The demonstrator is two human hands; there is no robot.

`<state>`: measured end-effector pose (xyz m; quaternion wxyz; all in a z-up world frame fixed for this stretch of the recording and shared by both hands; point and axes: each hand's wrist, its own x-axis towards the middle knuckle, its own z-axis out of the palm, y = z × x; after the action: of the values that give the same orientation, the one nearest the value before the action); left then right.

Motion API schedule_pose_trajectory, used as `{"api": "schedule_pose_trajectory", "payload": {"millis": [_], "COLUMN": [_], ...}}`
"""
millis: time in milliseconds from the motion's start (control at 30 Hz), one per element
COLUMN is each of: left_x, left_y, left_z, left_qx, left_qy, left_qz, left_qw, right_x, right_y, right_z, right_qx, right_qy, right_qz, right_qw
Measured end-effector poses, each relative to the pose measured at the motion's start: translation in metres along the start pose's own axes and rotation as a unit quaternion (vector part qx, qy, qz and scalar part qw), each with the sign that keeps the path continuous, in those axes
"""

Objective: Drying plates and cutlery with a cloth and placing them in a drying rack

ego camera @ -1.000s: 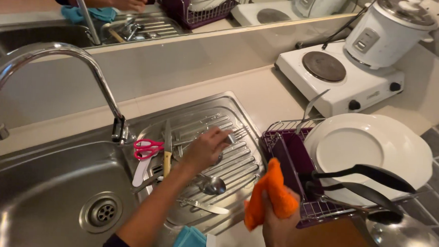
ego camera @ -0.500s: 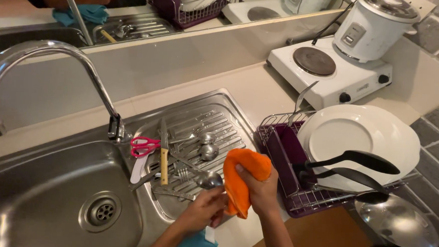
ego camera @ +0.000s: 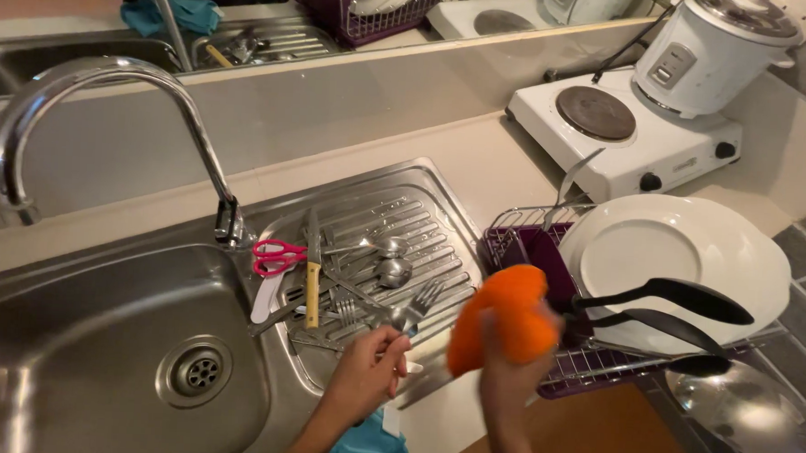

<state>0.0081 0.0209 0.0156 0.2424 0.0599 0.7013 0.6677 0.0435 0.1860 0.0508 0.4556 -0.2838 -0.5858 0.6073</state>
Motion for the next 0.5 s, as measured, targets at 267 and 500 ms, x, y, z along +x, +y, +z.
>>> {"api": "schedule_pose_trajectory", "payload": {"millis": [267,500], "left_x": [-0.015,0.001], "left_y": [-0.025,-0.004], "left_z": [0.017,0.004], "left_qx": [0.178,-0.061], "left_qy": [-0.005,0.086], "left_qz": [0.091,0.013], "left_qw": [0.98,0.994], "right_x": [0.019,0.008], "right_y": [0.05,0.0], "right_z": [0.005,0.006], "right_qx": [-0.069,0.098], "right_qy": [-0.158,-0.079], "right_qz": [-0.139,0.099], "right_qw": [0.975,0.987]}}
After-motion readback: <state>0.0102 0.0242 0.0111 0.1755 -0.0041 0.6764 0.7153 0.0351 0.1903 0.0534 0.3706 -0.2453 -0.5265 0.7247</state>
